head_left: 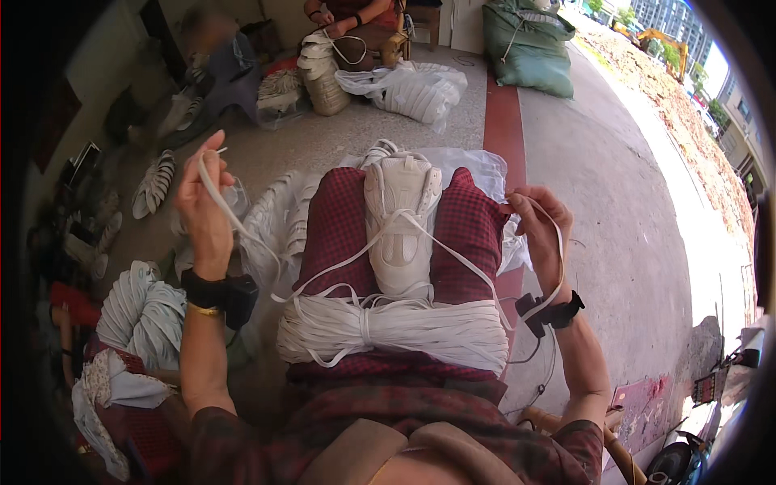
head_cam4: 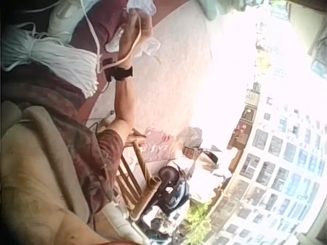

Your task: The person is lacing white athletic shoes while sitting in a workshop with several other workers doing the same task.

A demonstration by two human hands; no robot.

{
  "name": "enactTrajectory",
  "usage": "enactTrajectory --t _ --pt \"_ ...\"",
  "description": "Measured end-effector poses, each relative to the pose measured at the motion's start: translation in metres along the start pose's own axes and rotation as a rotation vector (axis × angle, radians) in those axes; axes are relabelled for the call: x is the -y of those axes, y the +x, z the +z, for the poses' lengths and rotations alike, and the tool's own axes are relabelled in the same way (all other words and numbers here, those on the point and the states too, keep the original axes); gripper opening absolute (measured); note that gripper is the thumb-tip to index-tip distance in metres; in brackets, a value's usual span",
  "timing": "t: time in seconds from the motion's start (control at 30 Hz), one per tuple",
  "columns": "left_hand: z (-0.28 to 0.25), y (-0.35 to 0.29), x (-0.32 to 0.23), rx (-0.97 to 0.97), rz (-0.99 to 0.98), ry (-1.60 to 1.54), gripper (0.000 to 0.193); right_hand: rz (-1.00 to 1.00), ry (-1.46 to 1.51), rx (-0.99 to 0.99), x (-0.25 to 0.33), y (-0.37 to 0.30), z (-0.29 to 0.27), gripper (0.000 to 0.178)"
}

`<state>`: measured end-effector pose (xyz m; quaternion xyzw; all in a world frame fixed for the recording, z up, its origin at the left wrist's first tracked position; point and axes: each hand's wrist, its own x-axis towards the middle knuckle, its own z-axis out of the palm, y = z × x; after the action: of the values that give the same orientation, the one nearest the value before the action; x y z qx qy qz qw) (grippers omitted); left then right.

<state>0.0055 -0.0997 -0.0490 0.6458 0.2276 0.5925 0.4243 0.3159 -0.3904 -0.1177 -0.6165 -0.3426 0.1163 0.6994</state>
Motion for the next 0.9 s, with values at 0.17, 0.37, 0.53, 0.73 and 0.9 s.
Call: enactTrajectory --t 0.17,0.37,0.53,0.73,0.9 --pt "0.072 -0.041 0.044 0.420 -0.164 -0.084 0.024 0.141 -0.141 0.316 -0.005 0.009 0.072 0.008" --pt "0.088 -0.070 0.075 0.594 -0.311 -0.020 0.017 -0.036 -0.317 0.386 -0.015 0.011 0.079 0.009" --pt "0.085 -0.072 0.070 0.659 -0.182 0.067 0.011 -0.059 -0.415 0.408 -0.008 0.016 0.085 0.008" --pt "0.085 -0.072 0.063 0.660 -0.191 0.132 0.008 -0.277 -0.592 0.583 0.001 0.034 0.097 0.014" --pt "0.084 -0.073 0.062 0.595 -0.190 0.228 0.007 -0.040 -0.458 0.548 -0.010 0.028 0.088 0.011"
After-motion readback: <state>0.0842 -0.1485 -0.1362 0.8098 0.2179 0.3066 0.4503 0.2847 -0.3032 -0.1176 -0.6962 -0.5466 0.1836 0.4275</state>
